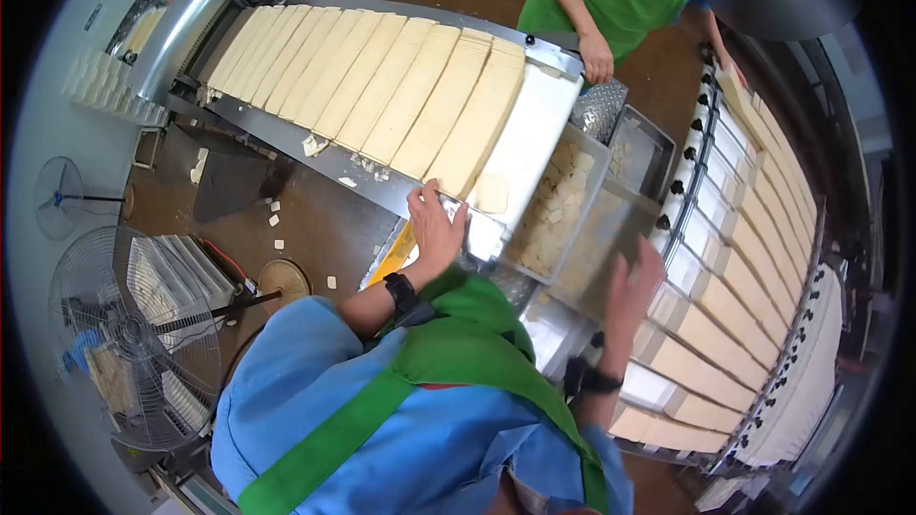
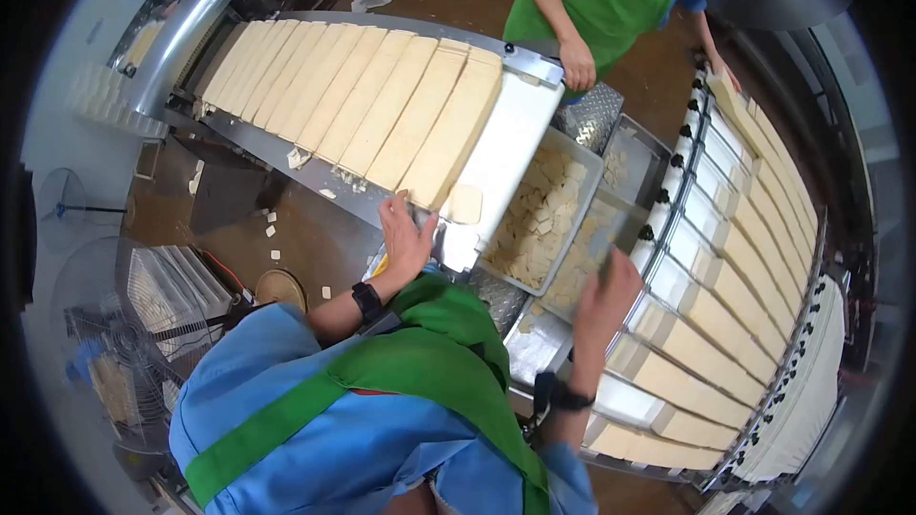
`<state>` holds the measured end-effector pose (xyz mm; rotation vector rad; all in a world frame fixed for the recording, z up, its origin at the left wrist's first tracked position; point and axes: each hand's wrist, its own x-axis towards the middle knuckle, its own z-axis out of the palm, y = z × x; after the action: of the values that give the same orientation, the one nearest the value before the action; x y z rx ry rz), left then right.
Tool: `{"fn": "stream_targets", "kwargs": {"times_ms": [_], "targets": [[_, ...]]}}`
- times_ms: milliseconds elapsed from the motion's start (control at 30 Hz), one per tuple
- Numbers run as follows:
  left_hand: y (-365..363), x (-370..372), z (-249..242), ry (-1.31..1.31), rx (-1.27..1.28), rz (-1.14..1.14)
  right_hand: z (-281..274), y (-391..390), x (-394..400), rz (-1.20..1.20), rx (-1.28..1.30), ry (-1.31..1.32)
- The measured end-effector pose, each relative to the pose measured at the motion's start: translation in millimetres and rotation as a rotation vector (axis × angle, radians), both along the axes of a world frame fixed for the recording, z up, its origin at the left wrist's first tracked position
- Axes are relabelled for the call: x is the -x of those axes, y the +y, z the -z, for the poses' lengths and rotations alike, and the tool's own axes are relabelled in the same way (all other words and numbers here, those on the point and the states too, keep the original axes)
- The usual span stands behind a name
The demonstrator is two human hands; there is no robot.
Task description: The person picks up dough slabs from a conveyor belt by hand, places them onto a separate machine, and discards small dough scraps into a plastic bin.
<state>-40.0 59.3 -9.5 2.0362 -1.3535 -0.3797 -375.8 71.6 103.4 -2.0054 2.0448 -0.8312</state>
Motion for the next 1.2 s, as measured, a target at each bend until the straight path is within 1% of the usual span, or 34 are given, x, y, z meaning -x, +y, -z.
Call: {"fn": "stream_targets", "kwargs": {"times_ms": [33, 67, 167, 200, 233, 333, 400, 433, 500, 633, 733, 833, 900, 967, 1067, 1100, 1133, 1167, 1200], "targets": [[-1.3, -3.1, 0.3, 0.018, -0.011, 0.0, 30.9, -43.7, -18.4, -0.104, 0.08, 0.022], [-4.3, -4.1, -1.4, 0.034, -0.021, 0.001, 17.9, -84.2, -58.5, -0.242, 0.068, -0.02], [-18.5, -7.3, -10.5, 0.115, -0.058, -0.001, 50.5, -201.9, -137.5, -0.507, 0.077, -0.092], [-23.6, -9.1, -15.2, 0.147, -0.071, -0.002, 65.6, -235.9, -158.1, -0.539, 0.129, -0.054], [-28.2, -12.8, -21.0, 0.113, -0.058, 0.018, 81.6, -268.7, -174.4, -0.549, 0.093, -0.04], [-41.7, -15.5, -31.2, 0.327, -0.181, 0.005, 101.5, -334.3, -211.3, -0.501, 0.07, 0.093], [-42.3, -14.2, -26.2, 0.288, -0.13, 0.046, 110.1, -362.0, -226.8, -0.471, 0.064, 0.203], [-43.2, -12.4, -24.8, 0.273, -0.125, 0.05, 114.6, -370.4, -230.8, -0.478, 0.041, 0.258], [-45.9, -11.5, -24.7, 0.205, -0.088, 0.043, 118.0, -376.6, -237.1, -0.433, -0.041, 0.286], [-54.0, -12.7, -29.9, 0.237, -0.133, 0.003, 106.0, -382.6, -246.4, -0.38, -0.128, 0.409], [-56.8, -8.8, -30.2, 0.217, -0.131, -0.016, 113.4, -387.0, -249.6, -0.424, -0.039, 0.493], [-59.4, -3.5, -27.5, 0.172, -0.13, -0.018, 126.7, -388.6, -232.4, -0.479, -0.091, 0.382], [-62.2, -0.5, -25.9, 0.138, -0.112, -0.004, 127.2, -384.9, -203.3, -0.431, -0.061, 0.337], [-67.2, 1.6, -28.1, 0.109, -0.164, 0.034, 126.0, -373.4, -172.8, -0.348, -0.038, 0.333], [-75.0, 11.4, -26.5, 0.045, -0.211, 0.077, 125.0, -364.3, -132.1, -0.222, -0.157, 0.335], [-79.9, 14.5, -26.1, 0.02, -0.215, 0.114, 130.5, -360.9, -119.8, -0.217, -0.115, 0.251], [-87.8, 15.3, -27.0, -0.034, -0.364, 0.15, 136.0, -353.2, -113.7, -0.188, -0.029, 0.175], [-90.8, 14.4, -26.5, -0.16, -0.427, 0.231, 139.1, -345.8, -108.6, -0.183, -0.055, 0.069], [-91.6, 9.6, 4.0, -0.226, -0.396, 0.273, 155.4, -345.0, -106.9, -0.143, 0.016, 0.023]]}}
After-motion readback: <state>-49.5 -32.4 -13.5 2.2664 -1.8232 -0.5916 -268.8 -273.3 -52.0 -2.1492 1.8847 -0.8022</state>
